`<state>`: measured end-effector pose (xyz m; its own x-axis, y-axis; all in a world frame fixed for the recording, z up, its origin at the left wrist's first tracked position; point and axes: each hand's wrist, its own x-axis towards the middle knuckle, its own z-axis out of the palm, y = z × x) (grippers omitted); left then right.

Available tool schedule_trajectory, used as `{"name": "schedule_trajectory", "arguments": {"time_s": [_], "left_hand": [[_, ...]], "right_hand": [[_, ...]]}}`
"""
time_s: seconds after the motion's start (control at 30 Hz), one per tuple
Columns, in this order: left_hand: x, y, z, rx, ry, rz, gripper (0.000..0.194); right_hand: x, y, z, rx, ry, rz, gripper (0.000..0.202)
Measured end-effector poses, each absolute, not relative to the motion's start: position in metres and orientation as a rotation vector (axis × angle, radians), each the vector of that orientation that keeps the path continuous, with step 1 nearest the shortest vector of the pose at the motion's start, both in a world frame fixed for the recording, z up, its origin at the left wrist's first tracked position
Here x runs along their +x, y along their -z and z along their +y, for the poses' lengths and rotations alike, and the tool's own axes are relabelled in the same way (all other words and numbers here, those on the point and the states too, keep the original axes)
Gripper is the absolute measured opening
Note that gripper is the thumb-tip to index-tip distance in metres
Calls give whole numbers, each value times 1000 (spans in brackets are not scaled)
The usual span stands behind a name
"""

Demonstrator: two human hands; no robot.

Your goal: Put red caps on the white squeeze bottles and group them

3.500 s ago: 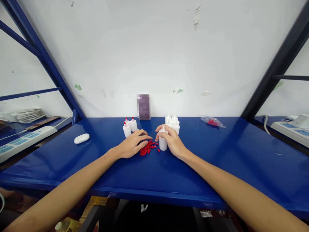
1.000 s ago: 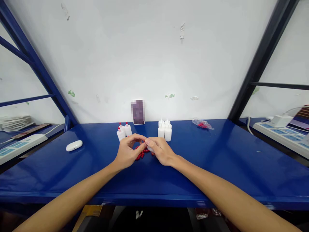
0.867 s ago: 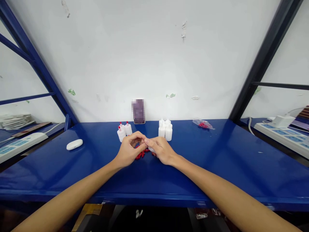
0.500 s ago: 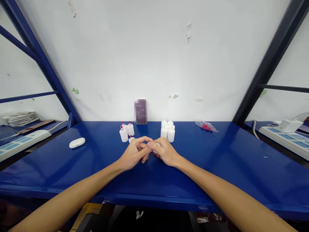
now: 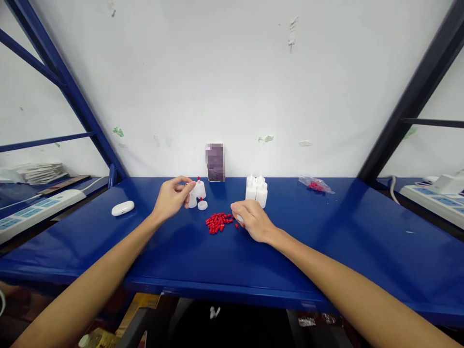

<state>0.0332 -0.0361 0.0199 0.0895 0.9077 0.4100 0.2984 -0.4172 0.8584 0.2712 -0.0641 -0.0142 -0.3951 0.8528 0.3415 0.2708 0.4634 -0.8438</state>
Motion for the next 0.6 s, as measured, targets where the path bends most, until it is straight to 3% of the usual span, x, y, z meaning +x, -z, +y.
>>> {"name": "schedule_trajectory", "arguments": {"time_s": [0.2,0.37,0.6], "left_hand": [[13,-7,-18,2281,-1096,1458,29],[18,4,-14,2360,-949,1497,34],[28,-3,-32,2441,-1137,1454,30]], "right_hand": [[271,12,-66,-964,-891,-1947,44],[271,12,-66,-976,-881,-1975,45],[271,14,-65,-950,-894,-1941,42]]}}
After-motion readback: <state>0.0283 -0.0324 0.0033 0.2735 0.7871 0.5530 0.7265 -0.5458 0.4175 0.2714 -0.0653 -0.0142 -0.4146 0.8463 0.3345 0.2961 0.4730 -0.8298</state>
